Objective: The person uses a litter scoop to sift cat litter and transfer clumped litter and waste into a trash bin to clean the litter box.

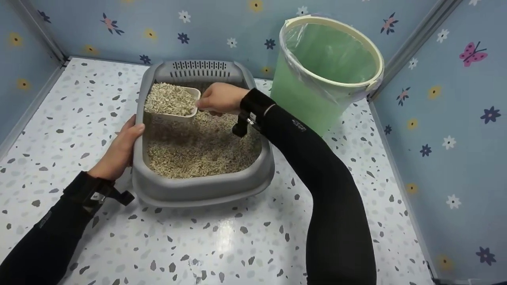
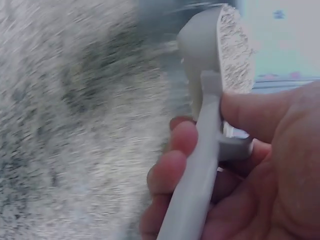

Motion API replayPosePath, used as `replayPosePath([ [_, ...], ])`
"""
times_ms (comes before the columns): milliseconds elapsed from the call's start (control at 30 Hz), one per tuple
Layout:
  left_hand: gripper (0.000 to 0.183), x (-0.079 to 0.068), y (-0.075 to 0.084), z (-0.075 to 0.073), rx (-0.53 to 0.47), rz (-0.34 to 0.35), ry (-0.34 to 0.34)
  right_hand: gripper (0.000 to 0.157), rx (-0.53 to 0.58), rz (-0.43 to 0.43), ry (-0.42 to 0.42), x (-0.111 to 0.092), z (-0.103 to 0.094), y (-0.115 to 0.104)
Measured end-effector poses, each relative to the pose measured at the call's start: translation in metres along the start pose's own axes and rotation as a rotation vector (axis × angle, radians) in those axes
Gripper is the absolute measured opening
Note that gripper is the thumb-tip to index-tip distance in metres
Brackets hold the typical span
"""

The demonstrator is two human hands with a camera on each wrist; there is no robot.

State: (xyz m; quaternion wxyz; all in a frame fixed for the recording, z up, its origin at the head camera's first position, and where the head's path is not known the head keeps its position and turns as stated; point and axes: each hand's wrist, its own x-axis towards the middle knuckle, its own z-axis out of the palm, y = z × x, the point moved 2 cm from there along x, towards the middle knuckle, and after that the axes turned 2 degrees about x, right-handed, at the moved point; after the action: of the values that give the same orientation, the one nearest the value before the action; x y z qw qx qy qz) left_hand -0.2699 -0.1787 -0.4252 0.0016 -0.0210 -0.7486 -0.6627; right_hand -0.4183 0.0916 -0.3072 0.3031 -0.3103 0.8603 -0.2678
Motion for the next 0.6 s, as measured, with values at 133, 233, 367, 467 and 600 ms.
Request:
replayPosePath([
  [133, 0.093, 0.0, -0.002, -0.002, -0.003, 0.014, 0.002, 0.049, -0.005, 0.004, 0.044, -0.02, -0.014, -0.01],
  [233, 0.093, -0.001, -0.002, -0.004, 0.011, 0.007, 0.001, 0.047, -0.01, 0.031, 0.073, -0.035, -0.023, -0.014],
  [367, 0.096, -0.001, -0.003, -0.005, 0.023, -0.002, -0.003, 0.05, -0.015, 0.069, 0.107, -0.056, -0.031, -0.015],
  [467, 0.095, -0.001, -0.004, -0.005, 0.01, 0.01, -0.003, 0.055, -0.026, 0.093, 0.111, -0.071, -0.032, -0.013],
  [600, 0.094, 0.0, -0.004, -0.004, 0.007, 0.014, -0.012, 0.055, -0.07, 0.151, 0.106, -0.086, -0.032, -0.008],
])
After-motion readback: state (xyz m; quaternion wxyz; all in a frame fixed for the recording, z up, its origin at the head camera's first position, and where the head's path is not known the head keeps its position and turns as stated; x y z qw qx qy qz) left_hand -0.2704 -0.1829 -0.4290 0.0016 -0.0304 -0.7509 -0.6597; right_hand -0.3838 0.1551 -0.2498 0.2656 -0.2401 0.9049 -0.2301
